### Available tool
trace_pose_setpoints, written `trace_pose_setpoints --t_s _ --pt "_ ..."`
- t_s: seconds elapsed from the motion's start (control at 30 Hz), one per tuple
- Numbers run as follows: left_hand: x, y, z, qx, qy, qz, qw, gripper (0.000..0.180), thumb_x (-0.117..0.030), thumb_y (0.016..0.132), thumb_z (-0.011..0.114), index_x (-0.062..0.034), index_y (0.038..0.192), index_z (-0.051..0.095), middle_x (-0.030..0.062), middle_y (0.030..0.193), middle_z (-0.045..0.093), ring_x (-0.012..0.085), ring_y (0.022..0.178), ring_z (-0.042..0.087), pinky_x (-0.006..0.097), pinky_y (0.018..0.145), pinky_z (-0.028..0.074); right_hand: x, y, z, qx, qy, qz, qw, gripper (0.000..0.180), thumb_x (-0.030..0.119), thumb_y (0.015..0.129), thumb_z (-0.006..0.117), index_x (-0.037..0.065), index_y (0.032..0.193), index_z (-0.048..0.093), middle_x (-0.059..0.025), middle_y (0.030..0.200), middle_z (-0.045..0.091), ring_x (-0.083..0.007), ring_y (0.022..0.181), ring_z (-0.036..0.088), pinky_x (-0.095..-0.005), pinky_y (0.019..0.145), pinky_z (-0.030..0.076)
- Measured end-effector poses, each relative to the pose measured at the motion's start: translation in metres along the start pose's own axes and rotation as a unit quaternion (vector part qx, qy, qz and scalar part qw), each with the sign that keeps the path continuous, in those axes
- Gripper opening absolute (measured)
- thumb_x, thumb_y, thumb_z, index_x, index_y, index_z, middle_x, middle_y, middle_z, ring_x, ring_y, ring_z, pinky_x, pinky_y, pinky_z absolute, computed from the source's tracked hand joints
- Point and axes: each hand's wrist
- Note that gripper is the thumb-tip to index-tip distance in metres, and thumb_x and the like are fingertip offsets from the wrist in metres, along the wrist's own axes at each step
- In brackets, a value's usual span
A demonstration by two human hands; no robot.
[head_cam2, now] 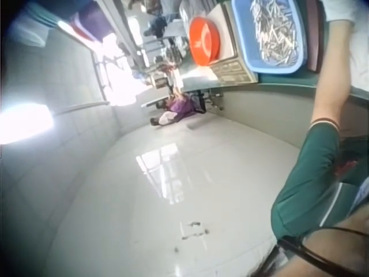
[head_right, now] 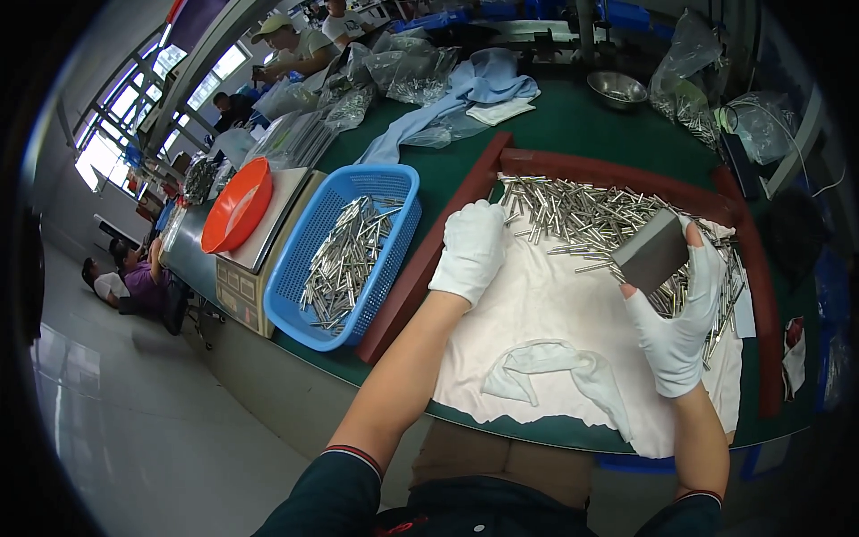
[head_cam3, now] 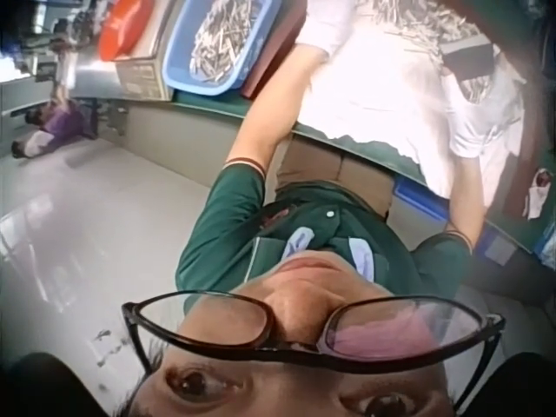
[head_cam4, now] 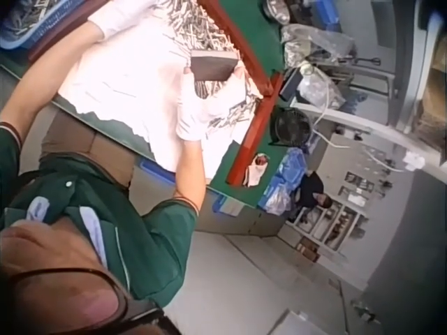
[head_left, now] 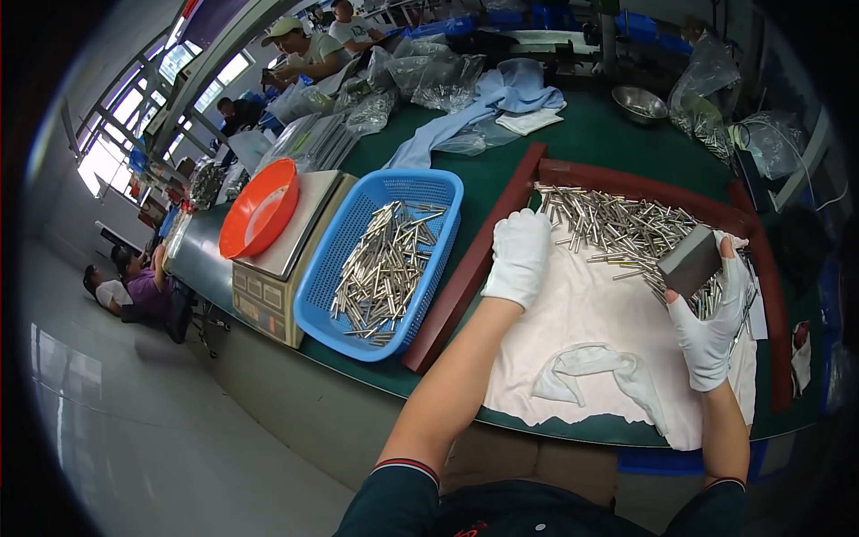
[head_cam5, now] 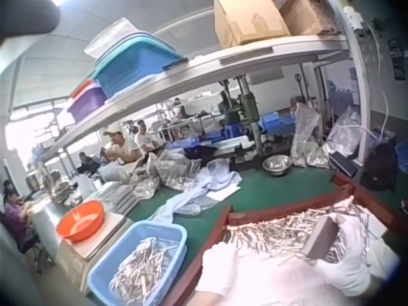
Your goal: Manually sanding and polishing small metal rods using a sanding block.
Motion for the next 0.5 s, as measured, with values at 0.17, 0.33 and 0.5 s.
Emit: trace_pose_setpoints --t_s 0.17,0.33,0.5 --pt "-0.009 -0.011 -0.029 -0.081 -0.171 0.022 0.982 0.009 -0.007 0.080 0.061 -0.0025 0.087 0.059 0.0127 0.083 0.063 0.0289 0.075 0.062 0.040 0.066 0.049 -0.001 -0.002 -0.001 -0.001 -0.001 0.004 1.000 0.084 0.009 0.069 0.081 0.002 0.141 0.039 -0.0125 0.129 0.049 -0.0265 0.117 0.049 -0.0365 0.102 0.038" --pt "-0.026 -0.022 -0.045 0.130 -0.659 -0.110 0.733 0.026 -0.017 0.093 0.060 -0.0024 0.110 0.046 0.0085 0.087 0.063 0.0097 0.070 0.059 0.022 0.059 0.045 -0.001 -0.003 -0.001 0.009 -0.003 0.003 1.000 0.086 0.009 0.067 0.081 0.002 0.141 0.039 -0.0127 0.129 0.049 -0.0274 0.116 0.050 -0.0373 0.101 0.039" --pt "-0.040 -0.026 -0.061 0.212 -0.833 -0.153 0.488 0.066 -0.017 0.089 0.067 0.0039 0.139 0.030 0.0141 0.090 0.064 0.0145 0.070 0.064 0.022 0.063 0.050 -0.005 0.000 -0.001 0.016 -0.025 -0.023 0.999 0.090 0.006 0.061 0.081 0.004 0.140 0.039 -0.0136 0.127 0.051 -0.0299 0.115 0.048 -0.0387 0.098 0.041"
Point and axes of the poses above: each hand's wrist, its own y-axis towards the middle knuckle, its own z-axis out of the palm, x = y × z
